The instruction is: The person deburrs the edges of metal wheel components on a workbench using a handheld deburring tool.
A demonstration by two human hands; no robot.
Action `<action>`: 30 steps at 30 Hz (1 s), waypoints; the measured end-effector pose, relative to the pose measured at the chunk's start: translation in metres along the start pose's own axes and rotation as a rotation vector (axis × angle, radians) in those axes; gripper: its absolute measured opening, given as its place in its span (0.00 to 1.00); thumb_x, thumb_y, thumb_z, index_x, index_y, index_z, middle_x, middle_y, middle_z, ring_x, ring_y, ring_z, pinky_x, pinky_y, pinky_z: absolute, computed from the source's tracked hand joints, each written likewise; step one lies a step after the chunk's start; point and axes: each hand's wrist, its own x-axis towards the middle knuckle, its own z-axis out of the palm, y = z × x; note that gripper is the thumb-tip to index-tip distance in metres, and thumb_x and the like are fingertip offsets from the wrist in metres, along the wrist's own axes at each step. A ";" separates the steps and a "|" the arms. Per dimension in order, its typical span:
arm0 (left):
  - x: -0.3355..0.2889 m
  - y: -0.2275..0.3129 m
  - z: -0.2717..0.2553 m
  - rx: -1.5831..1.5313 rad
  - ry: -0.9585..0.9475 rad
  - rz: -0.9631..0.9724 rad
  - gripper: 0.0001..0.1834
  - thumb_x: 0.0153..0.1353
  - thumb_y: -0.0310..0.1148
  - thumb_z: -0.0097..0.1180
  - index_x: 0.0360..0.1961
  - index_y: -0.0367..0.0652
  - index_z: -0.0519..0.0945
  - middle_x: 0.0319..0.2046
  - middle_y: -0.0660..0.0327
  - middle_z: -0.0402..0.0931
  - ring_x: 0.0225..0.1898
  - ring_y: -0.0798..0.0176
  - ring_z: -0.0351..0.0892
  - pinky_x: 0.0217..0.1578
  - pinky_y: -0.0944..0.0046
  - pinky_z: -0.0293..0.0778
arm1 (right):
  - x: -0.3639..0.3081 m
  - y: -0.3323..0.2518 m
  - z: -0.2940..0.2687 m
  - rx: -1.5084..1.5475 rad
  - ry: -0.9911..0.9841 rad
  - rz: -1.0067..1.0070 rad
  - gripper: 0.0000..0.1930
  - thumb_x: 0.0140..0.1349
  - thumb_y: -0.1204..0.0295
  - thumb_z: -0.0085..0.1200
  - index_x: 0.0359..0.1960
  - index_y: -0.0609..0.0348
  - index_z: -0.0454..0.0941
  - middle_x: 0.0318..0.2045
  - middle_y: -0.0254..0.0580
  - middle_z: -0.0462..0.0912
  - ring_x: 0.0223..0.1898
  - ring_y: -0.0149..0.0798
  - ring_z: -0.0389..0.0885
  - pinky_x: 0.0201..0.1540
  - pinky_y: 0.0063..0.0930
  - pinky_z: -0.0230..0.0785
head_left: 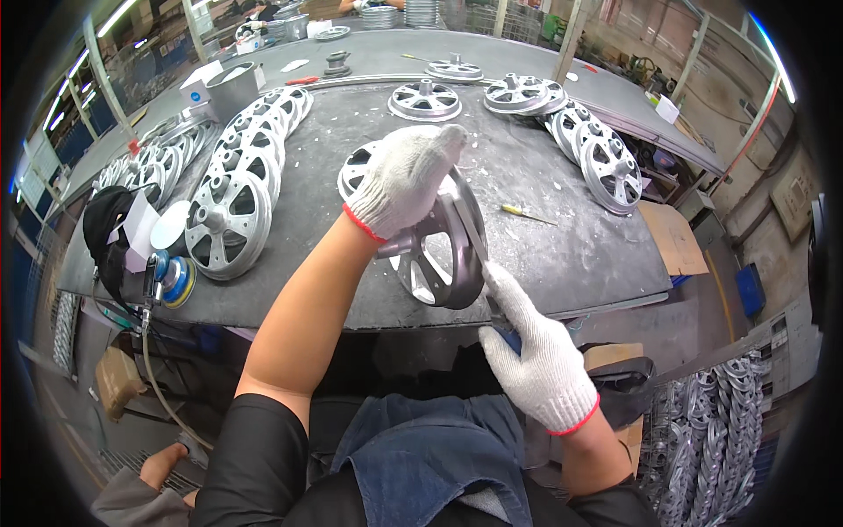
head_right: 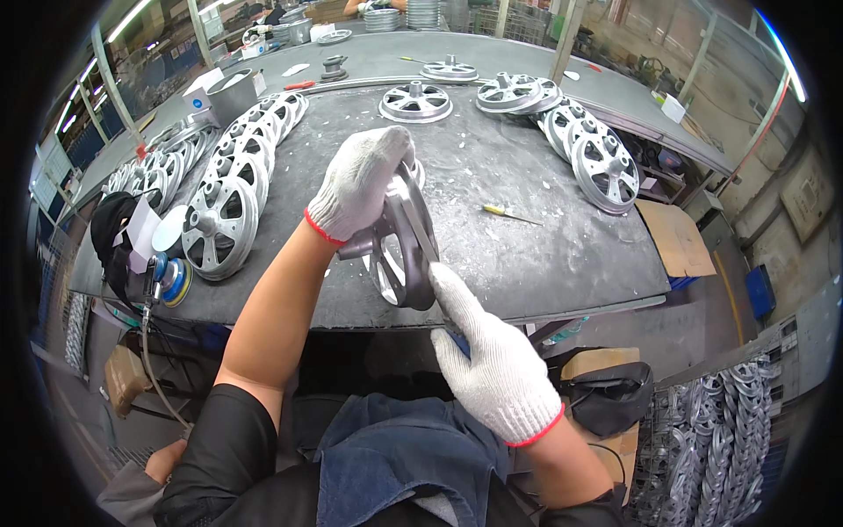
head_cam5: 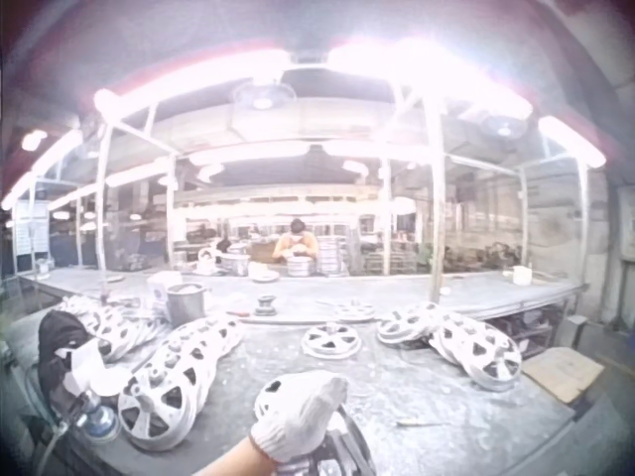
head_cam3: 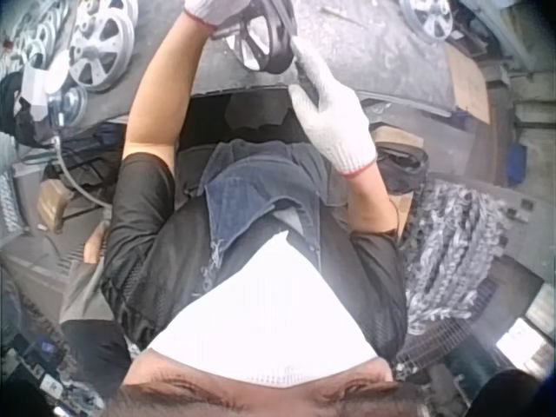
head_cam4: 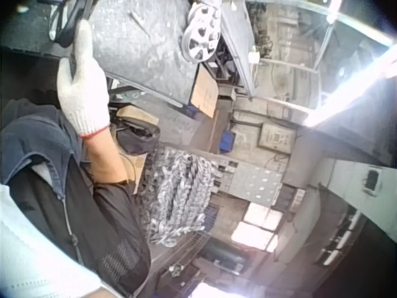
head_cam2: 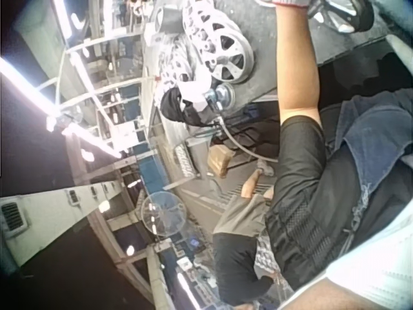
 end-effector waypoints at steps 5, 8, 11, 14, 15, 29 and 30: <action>0.003 0.009 -0.006 -0.067 -0.019 -0.130 0.15 0.78 0.35 0.50 0.42 0.34 0.82 0.32 0.46 0.81 0.39 0.39 0.85 0.44 0.47 0.79 | -0.015 0.012 0.012 -0.026 0.064 -0.038 0.35 0.75 0.74 0.61 0.84 0.53 0.67 0.64 0.65 0.86 0.65 0.62 0.87 0.66 0.44 0.80; -0.007 -0.002 -0.004 0.088 0.025 0.046 0.09 0.72 0.30 0.54 0.41 0.35 0.82 0.32 0.47 0.81 0.38 0.40 0.86 0.42 0.48 0.79 | -0.008 0.003 0.008 -0.052 0.030 -0.021 0.35 0.75 0.73 0.61 0.83 0.52 0.67 0.63 0.66 0.86 0.63 0.63 0.88 0.65 0.46 0.80; -0.011 0.005 -0.005 0.212 0.036 0.152 0.07 0.66 0.26 0.56 0.40 0.36 0.82 0.32 0.47 0.80 0.38 0.41 0.86 0.41 0.47 0.79 | 0.003 -0.006 0.002 -0.014 -0.007 0.027 0.34 0.76 0.73 0.61 0.83 0.51 0.68 0.61 0.65 0.87 0.61 0.63 0.89 0.63 0.47 0.81; -0.006 0.006 -0.008 0.216 0.005 0.128 0.06 0.64 0.25 0.56 0.40 0.36 0.82 0.31 0.48 0.80 0.37 0.40 0.86 0.41 0.47 0.79 | 0.002 0.008 0.011 -0.012 0.068 -0.085 0.34 0.76 0.73 0.61 0.83 0.51 0.69 0.61 0.65 0.87 0.61 0.63 0.89 0.63 0.47 0.81; -0.004 0.005 -0.012 0.226 0.003 0.125 0.06 0.64 0.25 0.56 0.40 0.36 0.82 0.31 0.48 0.80 0.37 0.40 0.85 0.41 0.47 0.79 | 0.000 0.011 0.015 -0.011 0.065 -0.089 0.34 0.76 0.73 0.61 0.83 0.51 0.69 0.61 0.65 0.87 0.61 0.63 0.89 0.63 0.47 0.81; -0.022 -0.048 -0.020 -0.683 0.331 -0.770 0.26 0.82 0.49 0.58 0.33 0.37 0.86 0.29 0.56 0.84 0.32 0.61 0.85 0.38 0.60 0.79 | -0.043 0.017 0.006 0.205 -0.054 0.063 0.54 0.57 0.62 0.84 0.82 0.67 0.67 0.69 0.60 0.85 0.70 0.46 0.85 0.73 0.39 0.76; -0.027 -0.054 -0.012 -0.951 0.424 -0.907 0.27 0.83 0.50 0.57 0.32 0.37 0.86 0.28 0.55 0.84 0.31 0.61 0.84 0.37 0.61 0.80 | -0.047 0.016 0.008 0.177 -0.038 0.103 0.53 0.57 0.62 0.84 0.82 0.67 0.67 0.69 0.59 0.85 0.70 0.46 0.85 0.73 0.39 0.76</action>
